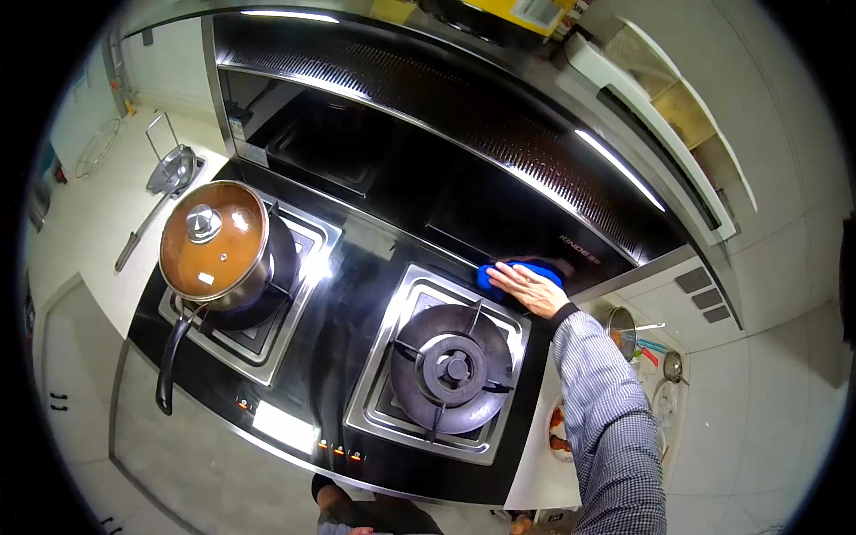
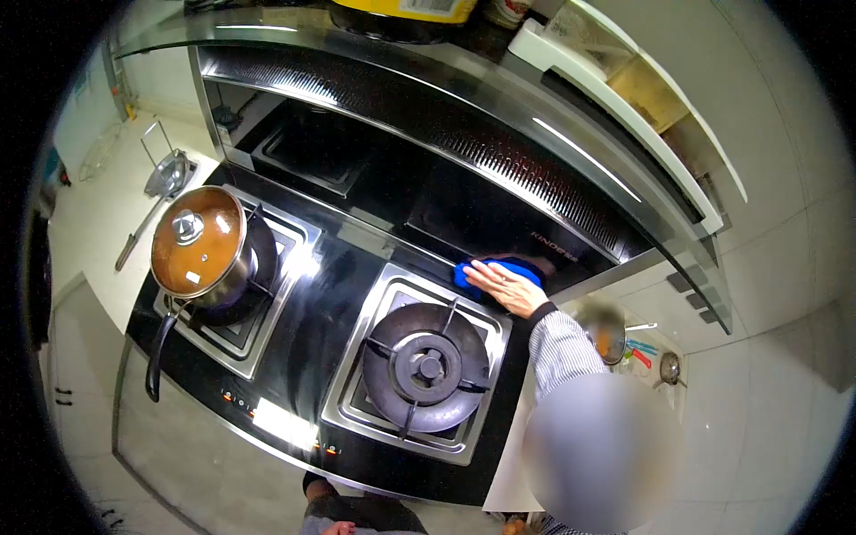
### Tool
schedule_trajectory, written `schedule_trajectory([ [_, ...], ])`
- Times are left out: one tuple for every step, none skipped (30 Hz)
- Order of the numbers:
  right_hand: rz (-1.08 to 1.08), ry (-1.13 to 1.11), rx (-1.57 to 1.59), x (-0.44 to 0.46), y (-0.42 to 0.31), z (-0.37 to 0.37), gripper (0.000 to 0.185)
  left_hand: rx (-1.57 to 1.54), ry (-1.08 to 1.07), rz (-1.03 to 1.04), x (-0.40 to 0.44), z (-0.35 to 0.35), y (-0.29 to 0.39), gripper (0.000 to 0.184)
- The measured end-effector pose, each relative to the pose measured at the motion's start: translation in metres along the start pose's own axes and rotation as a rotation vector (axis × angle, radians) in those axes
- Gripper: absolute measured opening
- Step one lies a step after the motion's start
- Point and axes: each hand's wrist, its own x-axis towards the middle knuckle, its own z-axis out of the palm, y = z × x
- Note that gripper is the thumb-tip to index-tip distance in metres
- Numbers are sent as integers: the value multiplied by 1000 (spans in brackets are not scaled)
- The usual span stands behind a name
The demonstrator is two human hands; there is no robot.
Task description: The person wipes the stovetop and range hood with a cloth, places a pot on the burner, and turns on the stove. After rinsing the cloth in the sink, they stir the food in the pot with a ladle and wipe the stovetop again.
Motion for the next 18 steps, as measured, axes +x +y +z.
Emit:
schedule_trajectory([
  [29, 38, 23, -6, 1, 0, 63, -54, 15, -33, 1, -4, 5, 44],
  [58, 77, 44, -11, 4, 0, 60, -101, 23, -61, 3, -8, 9, 44],
  [186, 193, 238, -15, 21, -11, 52, -130, 29, -82, 5, -12, 9, 43],
  [312, 337, 237, -15, 41, -24, 48, -156, 34, -101, 7, -13, 10, 42],
  [449, 392, 207, -7, 65, -40, 49, -183, 38, -120, 8, -14, 10, 41],
  [587, 444, 183, 3, 84, -51, 49, -200, 44, -138, 9, -15, 11, 41],
  [618, 538, 119, 24, 94, -57, 50, -215, 48, -154, 11, -14, 11, 40],
  [651, 632, 55, 48, 95, -61, 50, -227, 48, -169, 12, -14, 11, 40],
  [567, 603, 116, 65, 89, -60, 47, -233, 49, -185, 15, -12, 10, 39],
  [493, 494, 111, 74, 76, -54, 51, -242, 49, -201, 17, -9, 7, 38],
  [363, 357, 112, 79, 64, -48, 54, -251, 44, -224, 16, -5, 3, 38],
  [233, 213, 120, 79, 46, -42, 57, -255, 37, -242, 17, -1, 0, 37],
  [99, 138, 67, 72, 28, -27, 59, -258, 40, -246, 17, 1, -1, 37],
  [-36, 60, 11, 60, 13, -12, 62, -265, 41, -251, 16, 2, -5, 37],
  [-57, 5, 146, 40, 4, -3, 61, -267, 79, -231, 14, -6, 5, 35],
  [-57, -22, 183, 21, 4, -2, 58, -269, 117, -211, 12, -16, 16, 34],
  [37, 42, 222, 4, 12, -5, 55, -270, 155, -191, 11, -26, 27, 33],
  [131, 107, 257, -4, 22, -12, 53, -284, 164, -189, 15, -29, 25, 33],
])
